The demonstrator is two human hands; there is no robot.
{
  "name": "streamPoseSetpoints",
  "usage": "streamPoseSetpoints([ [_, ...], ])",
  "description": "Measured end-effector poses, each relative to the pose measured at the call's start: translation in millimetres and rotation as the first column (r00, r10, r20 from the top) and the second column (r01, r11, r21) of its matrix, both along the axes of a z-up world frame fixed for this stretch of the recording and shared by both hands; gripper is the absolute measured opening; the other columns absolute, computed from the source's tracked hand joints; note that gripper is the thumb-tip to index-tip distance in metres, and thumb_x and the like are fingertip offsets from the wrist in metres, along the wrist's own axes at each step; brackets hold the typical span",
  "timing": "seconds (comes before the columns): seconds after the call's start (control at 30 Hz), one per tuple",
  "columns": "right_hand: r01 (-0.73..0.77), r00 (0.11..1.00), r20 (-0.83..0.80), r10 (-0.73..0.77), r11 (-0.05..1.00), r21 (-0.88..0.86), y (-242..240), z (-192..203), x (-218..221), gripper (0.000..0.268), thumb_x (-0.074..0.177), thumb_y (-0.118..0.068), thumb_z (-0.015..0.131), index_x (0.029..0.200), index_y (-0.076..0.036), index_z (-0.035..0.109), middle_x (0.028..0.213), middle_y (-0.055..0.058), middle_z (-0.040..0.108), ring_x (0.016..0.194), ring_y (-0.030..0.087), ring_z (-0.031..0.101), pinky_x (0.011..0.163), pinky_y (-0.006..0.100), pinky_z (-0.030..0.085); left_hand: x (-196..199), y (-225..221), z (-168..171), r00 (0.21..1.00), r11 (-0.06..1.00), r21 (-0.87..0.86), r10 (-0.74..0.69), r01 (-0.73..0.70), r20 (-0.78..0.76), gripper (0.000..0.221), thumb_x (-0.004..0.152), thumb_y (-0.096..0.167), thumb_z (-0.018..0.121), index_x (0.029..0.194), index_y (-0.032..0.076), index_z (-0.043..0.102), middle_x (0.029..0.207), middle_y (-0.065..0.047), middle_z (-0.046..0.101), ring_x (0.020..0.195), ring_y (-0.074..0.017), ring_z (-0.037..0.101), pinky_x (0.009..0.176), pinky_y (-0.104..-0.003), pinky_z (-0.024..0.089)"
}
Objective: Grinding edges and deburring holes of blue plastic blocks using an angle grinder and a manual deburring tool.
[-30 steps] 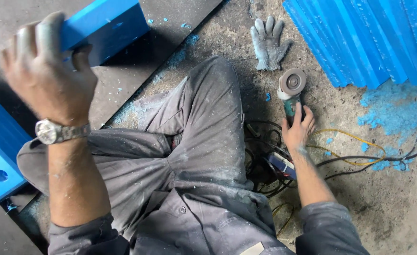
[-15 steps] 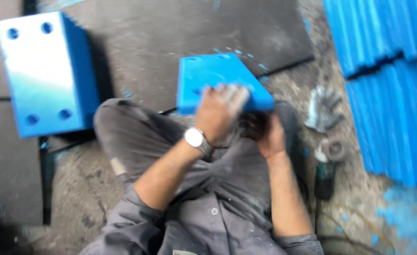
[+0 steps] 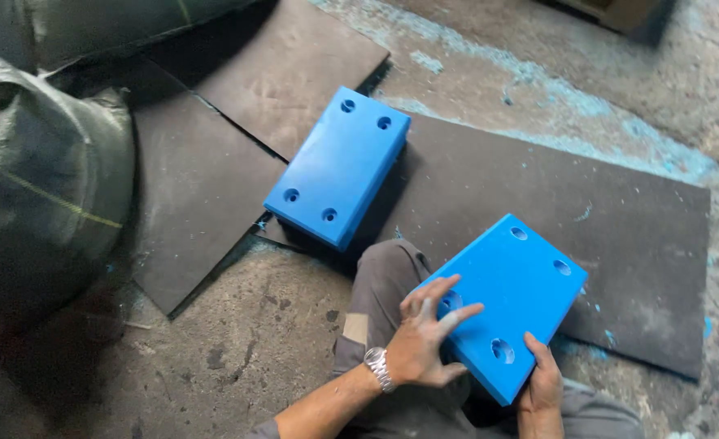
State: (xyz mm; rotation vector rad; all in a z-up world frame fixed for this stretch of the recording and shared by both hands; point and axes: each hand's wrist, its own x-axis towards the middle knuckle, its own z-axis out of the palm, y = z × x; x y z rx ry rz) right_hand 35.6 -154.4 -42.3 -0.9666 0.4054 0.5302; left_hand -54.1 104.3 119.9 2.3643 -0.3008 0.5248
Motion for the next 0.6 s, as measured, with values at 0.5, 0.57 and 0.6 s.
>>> streamPoseSetpoints([
  [0.5, -0.342, 0.929, 0.191, 0.316, 0.932, 0.122, 231, 78, 48, 0.081, 0.086, -0.018, 0.074, 0.153, 0.002, 0.034, 0.143, 0.02, 0.054, 0.128, 0.035, 0.055, 0.107, 0.052, 0.047, 7, 129, -84, 0.954, -0.511, -0.826, 0.035, -0.24, -0.299, 0.055, 0.075, 0.012, 0.083, 0.122, -0.006, 0.059, 0.118, -0.018, 0.063, 0.111, -0.0327, 0.062, 0.096, -0.046, 0.056],
  [0.57, -0.421, 0.899, 0.183, 0.397, 0.899, 0.122, 241, 76, 50, 0.08, 0.089, -0.02, 0.074, 0.155, 0.004, 0.035, 0.144, 0.022, 0.054, 0.13, 0.035, 0.054, 0.109, 0.05, 0.046, 10, 150, -103, 0.948, -0.529, -0.816, 0.065, -0.232, -0.311, 0.052, 0.076, 0.011, 0.082, 0.119, -0.006, 0.06, 0.114, -0.017, 0.063, 0.108, -0.0324, 0.062, 0.095, -0.046, 0.055],
  [0.6, -0.494, 0.863, 0.19, 0.468, 0.86, 0.128, 247, 77, 54, 0.08, 0.092, -0.023, 0.074, 0.156, 0.007, 0.037, 0.146, 0.024, 0.054, 0.132, 0.036, 0.053, 0.111, 0.049, 0.046, 14, 161, -112, 0.945, -0.536, -0.816, 0.094, -0.217, -0.313, 0.048, 0.076, 0.009, 0.081, 0.116, -0.006, 0.06, 0.111, -0.017, 0.064, 0.106, -0.0322, 0.062, 0.095, -0.046, 0.054],
])
